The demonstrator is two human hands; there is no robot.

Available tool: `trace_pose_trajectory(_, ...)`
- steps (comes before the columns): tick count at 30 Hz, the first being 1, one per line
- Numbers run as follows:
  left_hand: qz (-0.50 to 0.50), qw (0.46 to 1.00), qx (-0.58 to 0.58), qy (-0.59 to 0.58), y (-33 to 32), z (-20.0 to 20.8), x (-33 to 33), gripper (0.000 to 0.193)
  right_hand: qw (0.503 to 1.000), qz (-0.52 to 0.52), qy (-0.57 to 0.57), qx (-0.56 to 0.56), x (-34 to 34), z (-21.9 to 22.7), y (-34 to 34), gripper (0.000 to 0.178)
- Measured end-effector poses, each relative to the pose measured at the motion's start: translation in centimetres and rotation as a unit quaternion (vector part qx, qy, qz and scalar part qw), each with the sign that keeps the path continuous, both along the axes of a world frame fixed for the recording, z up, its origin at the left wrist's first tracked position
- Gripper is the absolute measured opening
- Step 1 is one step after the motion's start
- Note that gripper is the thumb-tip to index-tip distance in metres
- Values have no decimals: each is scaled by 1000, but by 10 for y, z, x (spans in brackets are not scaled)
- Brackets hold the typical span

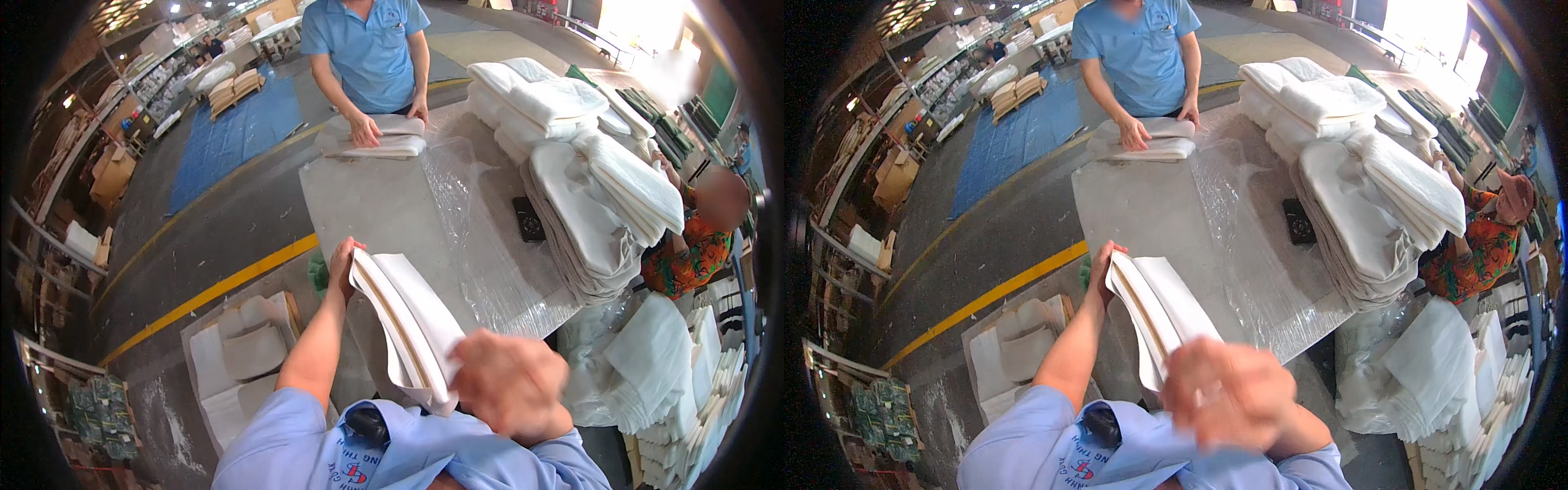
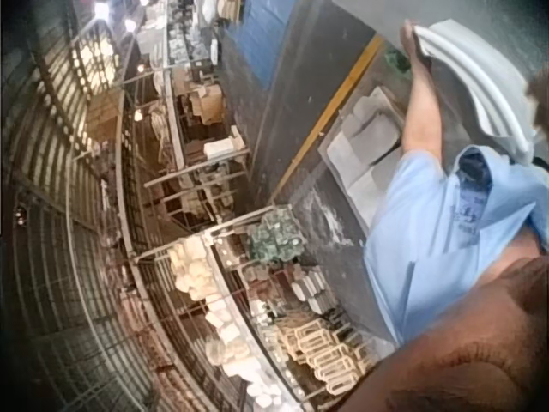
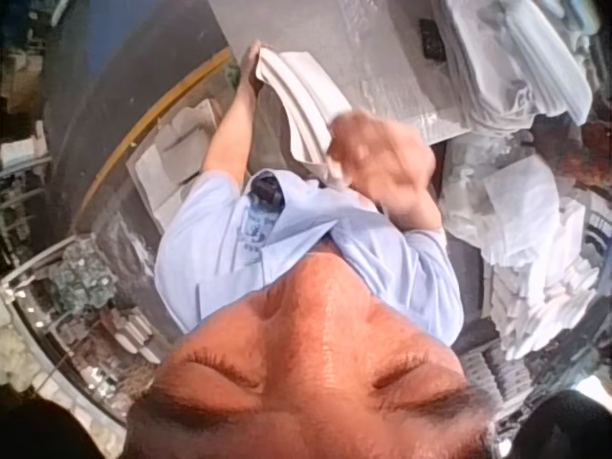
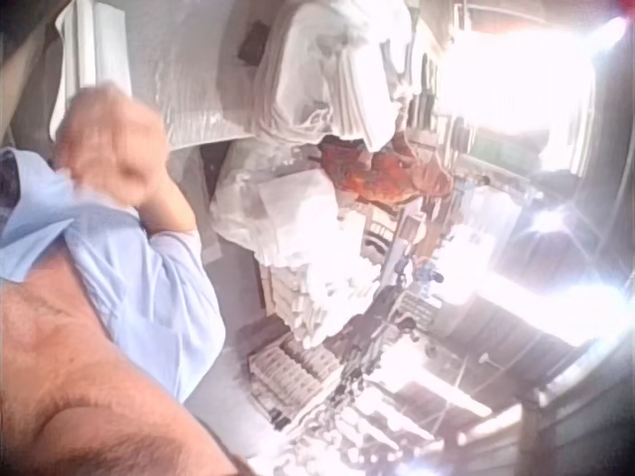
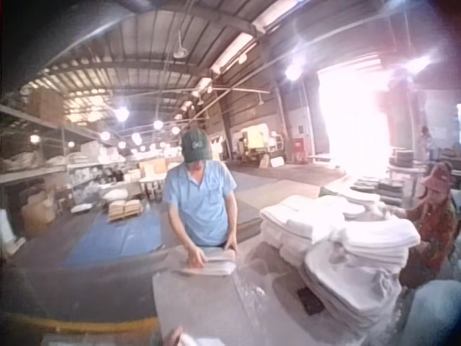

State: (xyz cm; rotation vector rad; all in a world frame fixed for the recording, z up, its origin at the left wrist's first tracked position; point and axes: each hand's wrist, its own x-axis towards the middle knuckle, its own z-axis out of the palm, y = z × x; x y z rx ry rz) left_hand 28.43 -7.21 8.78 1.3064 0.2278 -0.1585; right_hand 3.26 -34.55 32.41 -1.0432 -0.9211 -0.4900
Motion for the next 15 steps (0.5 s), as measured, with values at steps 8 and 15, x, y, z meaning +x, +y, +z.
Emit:
trace_pose_trajectory(8,15,1000,8,3,-15,2,0,34,989,73,-126,-17,-31,54,-6,8)
trace_pose_trajectory(15,5,999,32,17,-19,-3,9,38,990,30,-136,4,-48,52,-14,8)
